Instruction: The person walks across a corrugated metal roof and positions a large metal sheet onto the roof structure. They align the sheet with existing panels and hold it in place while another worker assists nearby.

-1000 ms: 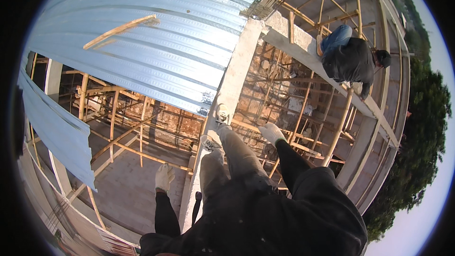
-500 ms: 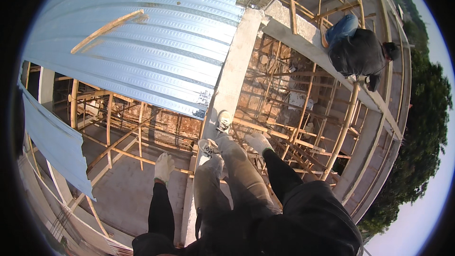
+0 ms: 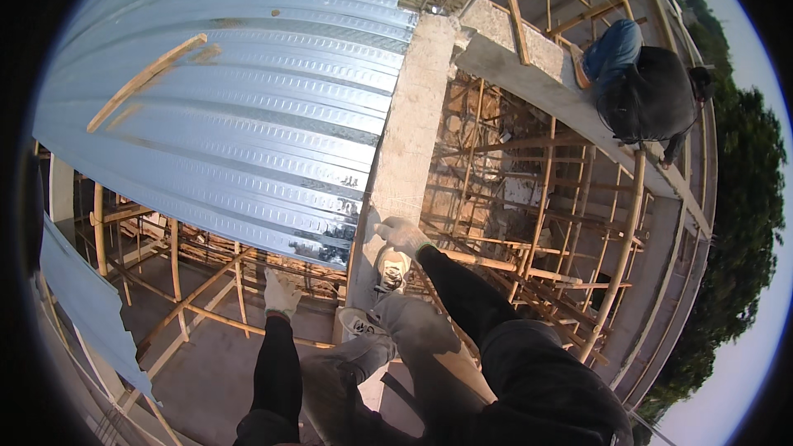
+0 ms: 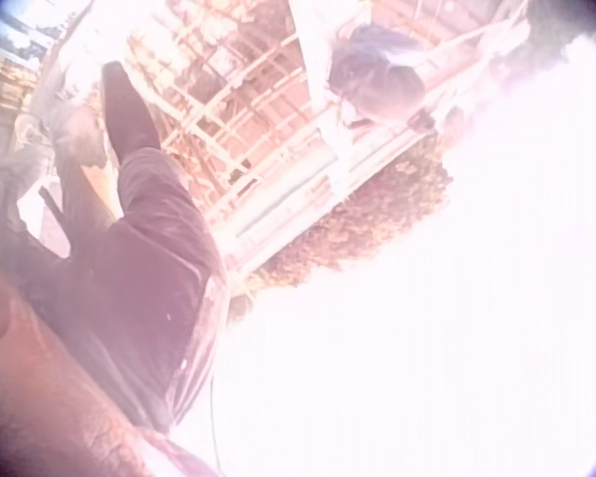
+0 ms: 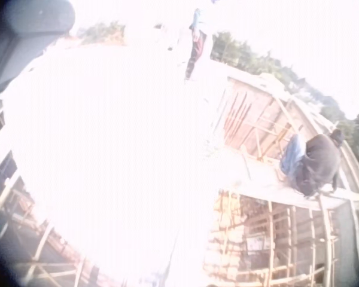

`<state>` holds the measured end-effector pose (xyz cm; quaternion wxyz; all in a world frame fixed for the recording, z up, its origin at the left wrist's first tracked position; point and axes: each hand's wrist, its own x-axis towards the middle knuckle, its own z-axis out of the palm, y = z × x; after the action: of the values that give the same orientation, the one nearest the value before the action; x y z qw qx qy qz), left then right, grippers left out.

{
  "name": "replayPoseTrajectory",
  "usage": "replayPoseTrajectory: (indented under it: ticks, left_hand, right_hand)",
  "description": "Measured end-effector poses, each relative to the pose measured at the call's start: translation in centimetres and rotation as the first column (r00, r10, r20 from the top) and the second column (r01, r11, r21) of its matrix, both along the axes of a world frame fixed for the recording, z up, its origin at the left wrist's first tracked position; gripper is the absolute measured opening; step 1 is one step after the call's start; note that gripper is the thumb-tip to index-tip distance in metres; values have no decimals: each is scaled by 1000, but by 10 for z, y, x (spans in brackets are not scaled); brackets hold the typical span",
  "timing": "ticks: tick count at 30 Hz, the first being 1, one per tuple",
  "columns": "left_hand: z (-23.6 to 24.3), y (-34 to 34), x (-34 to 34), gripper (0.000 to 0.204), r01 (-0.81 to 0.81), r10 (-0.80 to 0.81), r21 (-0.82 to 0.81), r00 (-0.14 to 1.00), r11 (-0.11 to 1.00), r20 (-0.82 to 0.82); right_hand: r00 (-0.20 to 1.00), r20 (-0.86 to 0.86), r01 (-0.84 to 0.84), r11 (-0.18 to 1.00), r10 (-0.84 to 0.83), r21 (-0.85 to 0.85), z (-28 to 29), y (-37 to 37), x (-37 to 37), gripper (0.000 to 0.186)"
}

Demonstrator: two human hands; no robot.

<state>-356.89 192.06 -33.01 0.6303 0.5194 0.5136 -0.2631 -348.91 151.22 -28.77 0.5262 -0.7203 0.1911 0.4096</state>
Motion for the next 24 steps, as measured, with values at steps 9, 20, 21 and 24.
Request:
replayPoseTrajectory:
  ticks: [9,20,21,24]
  left_hand:
    - [-153,-10,37,90,-103,0,389,966,915,257]
    - [-161,-28,55,84,-476,433,270,878,837,204]
    - [-162,-24,52,86,-415,366,320,908,852,204]
    - [-141,-44,58,94,-371,296,345,922,862,250]
  right_hand:
    - [951,229,242,960,-207,-139,-86,41,31,70]
    - [889,206,413,910,-409,24,-135,61,11,57]
    - [867,179,455,885,-466,100,-144,68,6,59]
    - [898,12,426,877,-439,224,-137,73,18,70]
